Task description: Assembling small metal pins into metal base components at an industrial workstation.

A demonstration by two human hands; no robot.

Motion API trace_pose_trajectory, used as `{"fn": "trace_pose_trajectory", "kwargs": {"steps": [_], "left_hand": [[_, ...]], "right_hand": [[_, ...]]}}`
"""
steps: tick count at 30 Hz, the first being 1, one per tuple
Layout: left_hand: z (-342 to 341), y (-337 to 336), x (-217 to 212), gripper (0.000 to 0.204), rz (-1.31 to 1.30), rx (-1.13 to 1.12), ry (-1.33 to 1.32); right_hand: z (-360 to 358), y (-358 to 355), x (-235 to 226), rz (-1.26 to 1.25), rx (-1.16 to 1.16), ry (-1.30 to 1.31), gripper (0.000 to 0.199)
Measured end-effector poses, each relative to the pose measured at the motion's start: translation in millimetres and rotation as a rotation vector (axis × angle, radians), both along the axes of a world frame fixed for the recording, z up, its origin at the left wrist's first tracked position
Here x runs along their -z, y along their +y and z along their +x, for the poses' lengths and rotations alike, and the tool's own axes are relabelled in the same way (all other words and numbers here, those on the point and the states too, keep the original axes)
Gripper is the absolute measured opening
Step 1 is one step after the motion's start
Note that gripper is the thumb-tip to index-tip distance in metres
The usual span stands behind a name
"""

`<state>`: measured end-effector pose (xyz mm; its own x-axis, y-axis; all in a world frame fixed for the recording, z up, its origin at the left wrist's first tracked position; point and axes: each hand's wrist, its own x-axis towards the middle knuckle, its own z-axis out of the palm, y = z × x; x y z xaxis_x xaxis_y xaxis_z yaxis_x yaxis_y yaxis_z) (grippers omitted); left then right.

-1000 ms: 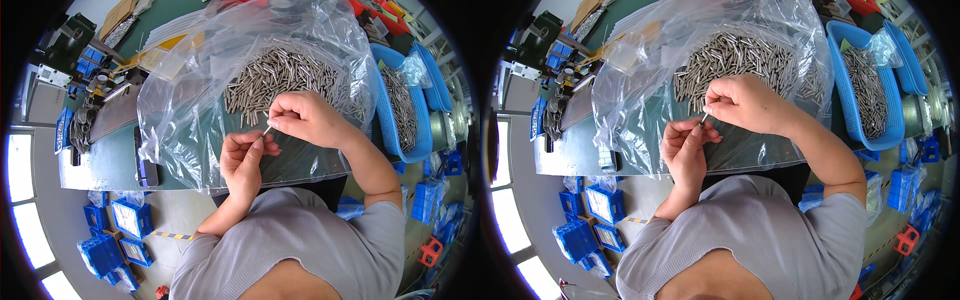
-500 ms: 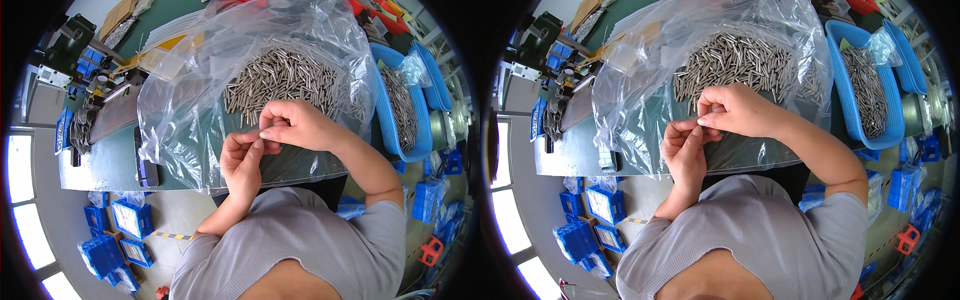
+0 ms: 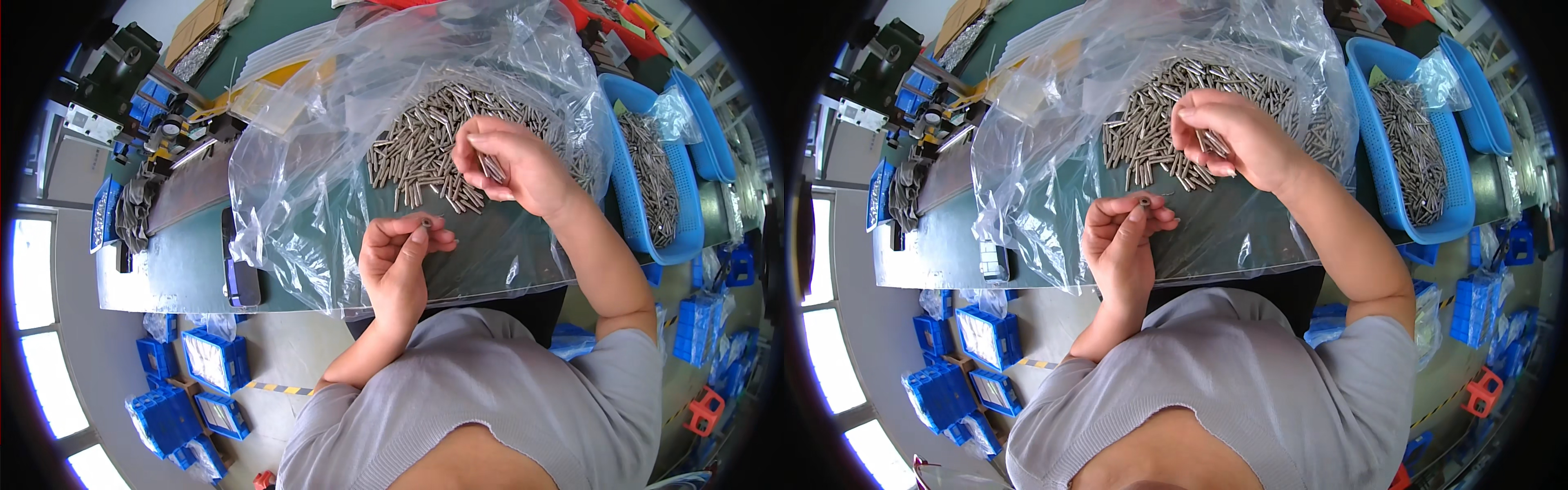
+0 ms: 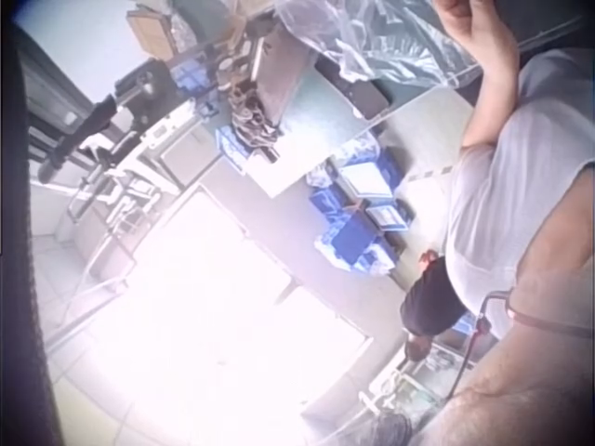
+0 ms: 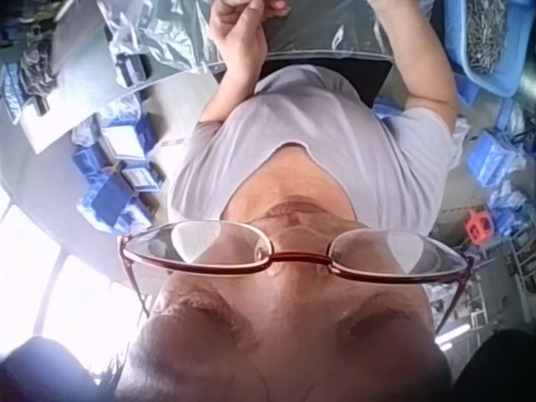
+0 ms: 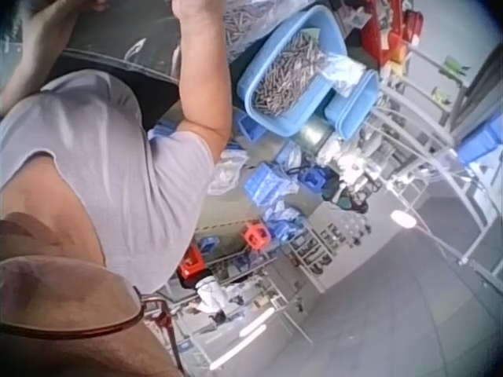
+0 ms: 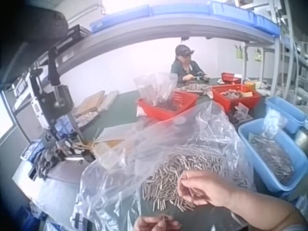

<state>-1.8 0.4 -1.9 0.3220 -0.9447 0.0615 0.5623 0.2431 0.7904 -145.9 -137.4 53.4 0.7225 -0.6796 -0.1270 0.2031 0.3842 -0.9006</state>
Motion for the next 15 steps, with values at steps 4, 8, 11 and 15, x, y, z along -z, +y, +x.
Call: {"fn": "trace_pose_trajectory", "kwargs": {"steps": [4,8,11,15], "left_hand": [[1.1,0.9,0.7,0.006,0.002,-0.002,0.003],[0.8,0.7,-1.0,0.006,-0.003,0.001,0.006],[1.0,0.3,-1.3,0.006,-0.010,0.007,0.004],[1.6,0.5,-1.0,0.006,-0.016,0.009,-0.002]], "right_hand": [[2.4,6.3,2.2,-0.534,-0.104,0.415,0.012],[1.7,9.1,7.3,-1.046,-0.089,0.677,0.015],[2.5,10.8,11.8,-1.305,-0.046,0.761,0.016],[8.3,15.8,15.3,-1.380,-0.066,0.811,0.018]]}}
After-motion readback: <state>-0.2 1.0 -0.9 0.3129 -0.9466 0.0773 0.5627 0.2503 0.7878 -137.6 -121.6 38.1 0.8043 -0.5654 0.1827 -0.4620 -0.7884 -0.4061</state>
